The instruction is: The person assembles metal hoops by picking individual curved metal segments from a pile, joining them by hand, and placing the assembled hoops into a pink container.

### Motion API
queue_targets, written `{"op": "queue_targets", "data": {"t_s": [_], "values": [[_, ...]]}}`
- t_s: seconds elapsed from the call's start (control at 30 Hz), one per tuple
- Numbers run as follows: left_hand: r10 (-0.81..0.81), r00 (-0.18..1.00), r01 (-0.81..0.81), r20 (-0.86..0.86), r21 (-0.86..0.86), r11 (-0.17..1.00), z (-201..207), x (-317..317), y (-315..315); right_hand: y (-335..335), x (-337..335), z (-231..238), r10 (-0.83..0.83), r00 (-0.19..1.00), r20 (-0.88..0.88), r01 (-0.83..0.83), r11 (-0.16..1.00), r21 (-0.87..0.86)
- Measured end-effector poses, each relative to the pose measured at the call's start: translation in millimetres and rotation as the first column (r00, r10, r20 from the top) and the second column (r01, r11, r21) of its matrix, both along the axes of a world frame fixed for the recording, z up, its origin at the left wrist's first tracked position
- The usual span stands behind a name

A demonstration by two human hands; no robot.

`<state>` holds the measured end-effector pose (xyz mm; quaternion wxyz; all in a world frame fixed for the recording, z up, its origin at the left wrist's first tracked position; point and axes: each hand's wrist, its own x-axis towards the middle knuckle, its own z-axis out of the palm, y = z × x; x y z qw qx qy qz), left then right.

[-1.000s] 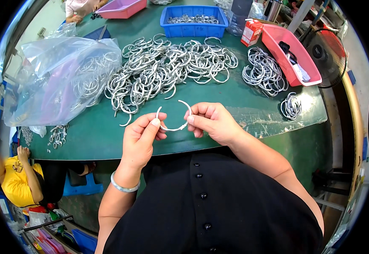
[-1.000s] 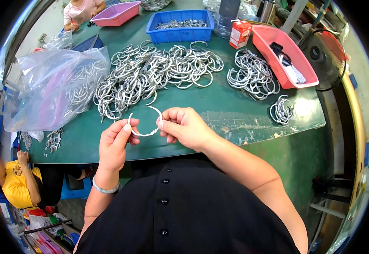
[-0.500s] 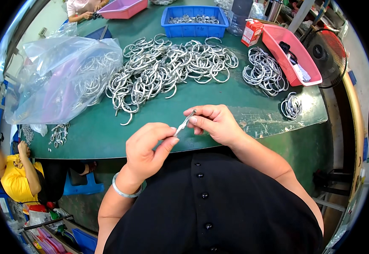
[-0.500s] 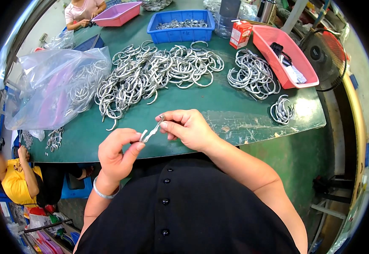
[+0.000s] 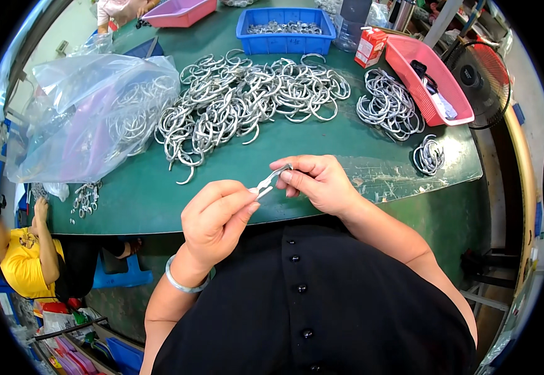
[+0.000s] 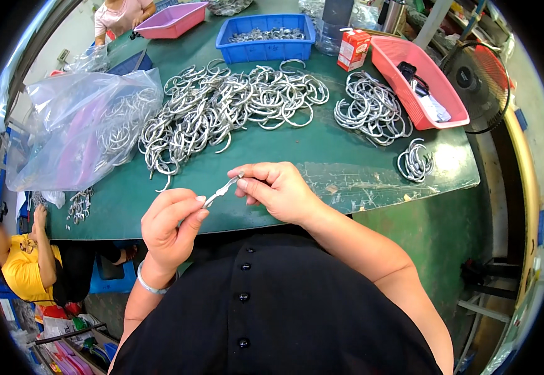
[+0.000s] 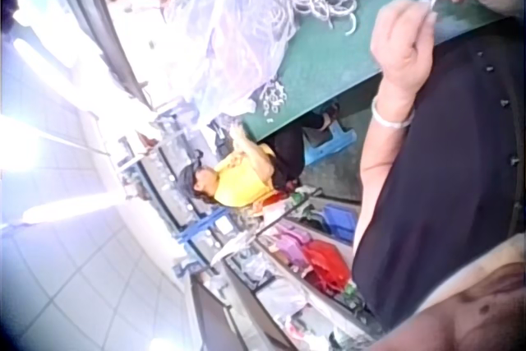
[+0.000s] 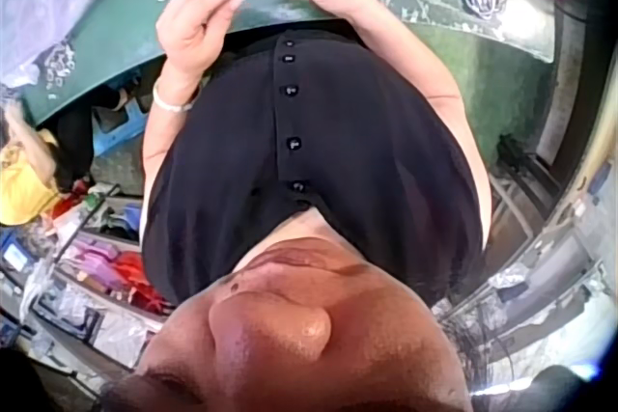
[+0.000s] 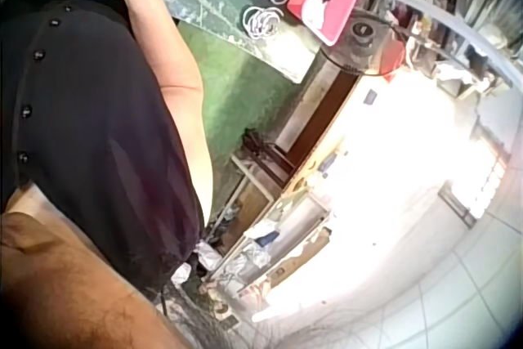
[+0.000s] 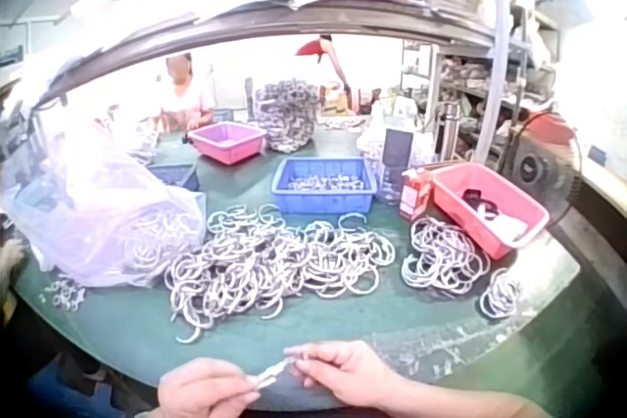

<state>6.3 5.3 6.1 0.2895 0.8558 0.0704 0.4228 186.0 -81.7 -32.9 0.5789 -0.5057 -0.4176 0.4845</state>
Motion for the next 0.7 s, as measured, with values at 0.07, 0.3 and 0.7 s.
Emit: {"op": "queue_targets", "data": {"t_s": [0.07,0.3,0.7], "values": [[0.02,1.0,-0.02,0.005,-0.041,0.999,-2.1,-2.4,0.5,-1.8,-0.6,2.0,-0.041,0.997,0.071,0.037,0.997,0.065],[0.046,0.993,-0.01,0.109,-0.308,0.951,-32.7,-9.8,13.1,-5.6,0.6,14.6,-0.208,0.841,0.499,-0.022,0.909,0.417],[0.006,0.959,0.268,0.283,-0.916,0.3,-45.2,-1.1,4.6,-1.3,-13.4,32.4,-0.177,0.854,0.49,-0.099,0.869,0.486]]}}
